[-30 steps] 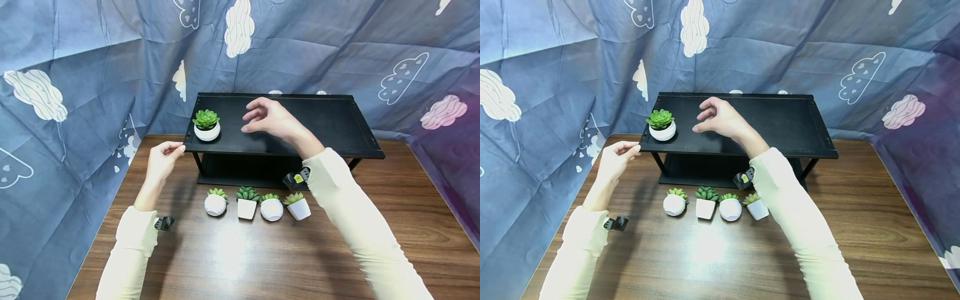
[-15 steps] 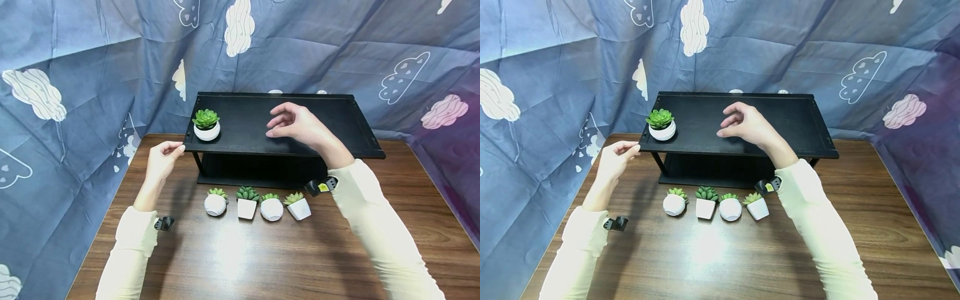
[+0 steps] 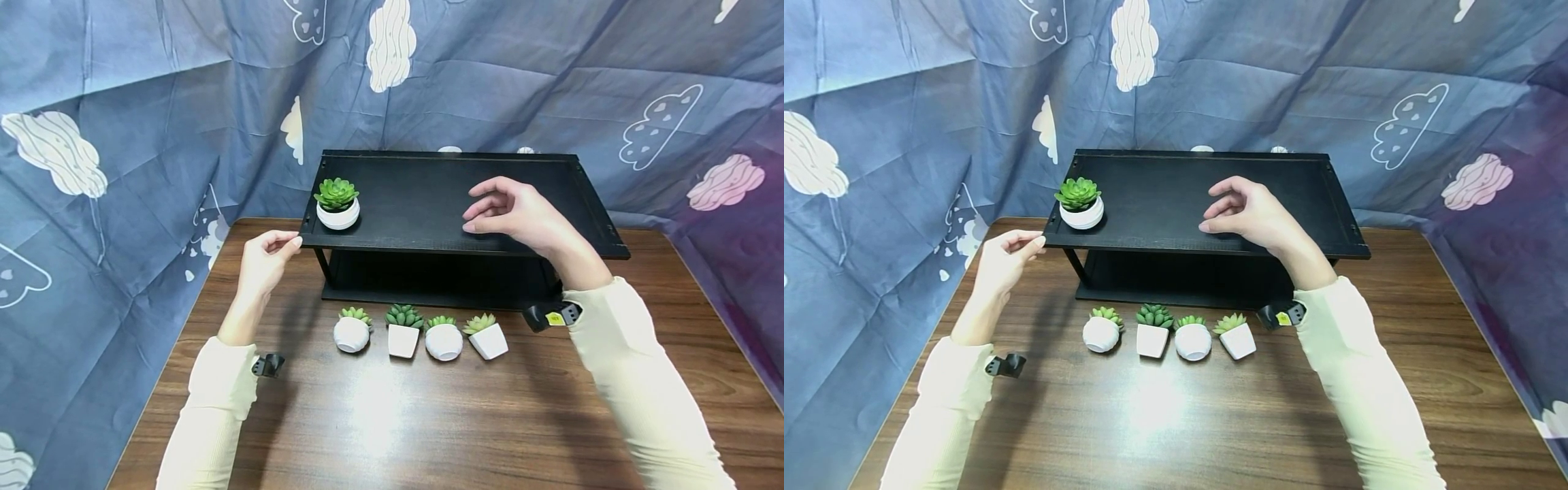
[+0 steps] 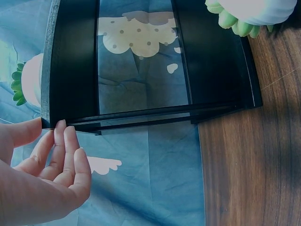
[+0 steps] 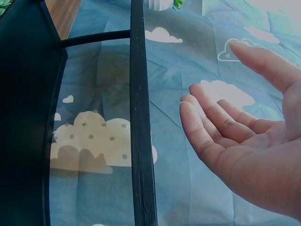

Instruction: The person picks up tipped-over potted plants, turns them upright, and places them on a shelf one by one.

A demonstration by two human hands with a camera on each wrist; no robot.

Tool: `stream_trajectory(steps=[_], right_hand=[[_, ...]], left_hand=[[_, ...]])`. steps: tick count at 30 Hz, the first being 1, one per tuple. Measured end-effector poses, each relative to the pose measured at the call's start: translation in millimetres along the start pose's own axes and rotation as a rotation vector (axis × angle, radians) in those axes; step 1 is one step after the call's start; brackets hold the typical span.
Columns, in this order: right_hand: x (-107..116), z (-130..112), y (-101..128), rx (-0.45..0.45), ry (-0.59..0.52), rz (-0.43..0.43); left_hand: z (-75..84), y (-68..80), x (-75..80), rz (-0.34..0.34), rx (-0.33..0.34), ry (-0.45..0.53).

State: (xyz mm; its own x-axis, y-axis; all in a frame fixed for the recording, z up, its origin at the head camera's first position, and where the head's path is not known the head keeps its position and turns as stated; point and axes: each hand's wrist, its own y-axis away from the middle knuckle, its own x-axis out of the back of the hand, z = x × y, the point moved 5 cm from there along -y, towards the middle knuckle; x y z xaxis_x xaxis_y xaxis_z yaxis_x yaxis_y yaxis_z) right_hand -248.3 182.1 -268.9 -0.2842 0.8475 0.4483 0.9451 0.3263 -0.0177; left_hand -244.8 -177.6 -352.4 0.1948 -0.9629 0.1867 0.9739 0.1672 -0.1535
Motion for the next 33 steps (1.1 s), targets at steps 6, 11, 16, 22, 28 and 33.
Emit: stream_trajectory(steps=[6, 11, 16, 22, 28, 33], right_hand=[[8.6, 4.3, 12.4, -0.01, 0.059, 0.034], [16.1, 11.3, 23.2, -0.012, 0.075, 0.042], [22.6, 19.1, 32.1, 0.0, 0.074, 0.046], [28.5, 29.2, 41.1, -0.007, 0.069, 0.054], [33.9, 36.7, 50.0, 0.002, 0.059, 0.055], [38.6, 38.2, 56.4, 0.03, 0.078, 0.064]], left_hand=[[0.2, 0.2, -0.5, -0.002, -0.004, 0.008], [-0.7, -0.3, -0.7, 0.0, -0.006, 0.008], [-0.9, -0.3, -0.4, 0.0, -0.007, 0.012], [-0.2, 0.2, -0.3, -0.001, -0.005, 0.018], [0.1, -0.3, -0.3, -0.003, -0.004, 0.009], [1.5, 0.5, -0.4, -0.005, 0.0, 0.015]])
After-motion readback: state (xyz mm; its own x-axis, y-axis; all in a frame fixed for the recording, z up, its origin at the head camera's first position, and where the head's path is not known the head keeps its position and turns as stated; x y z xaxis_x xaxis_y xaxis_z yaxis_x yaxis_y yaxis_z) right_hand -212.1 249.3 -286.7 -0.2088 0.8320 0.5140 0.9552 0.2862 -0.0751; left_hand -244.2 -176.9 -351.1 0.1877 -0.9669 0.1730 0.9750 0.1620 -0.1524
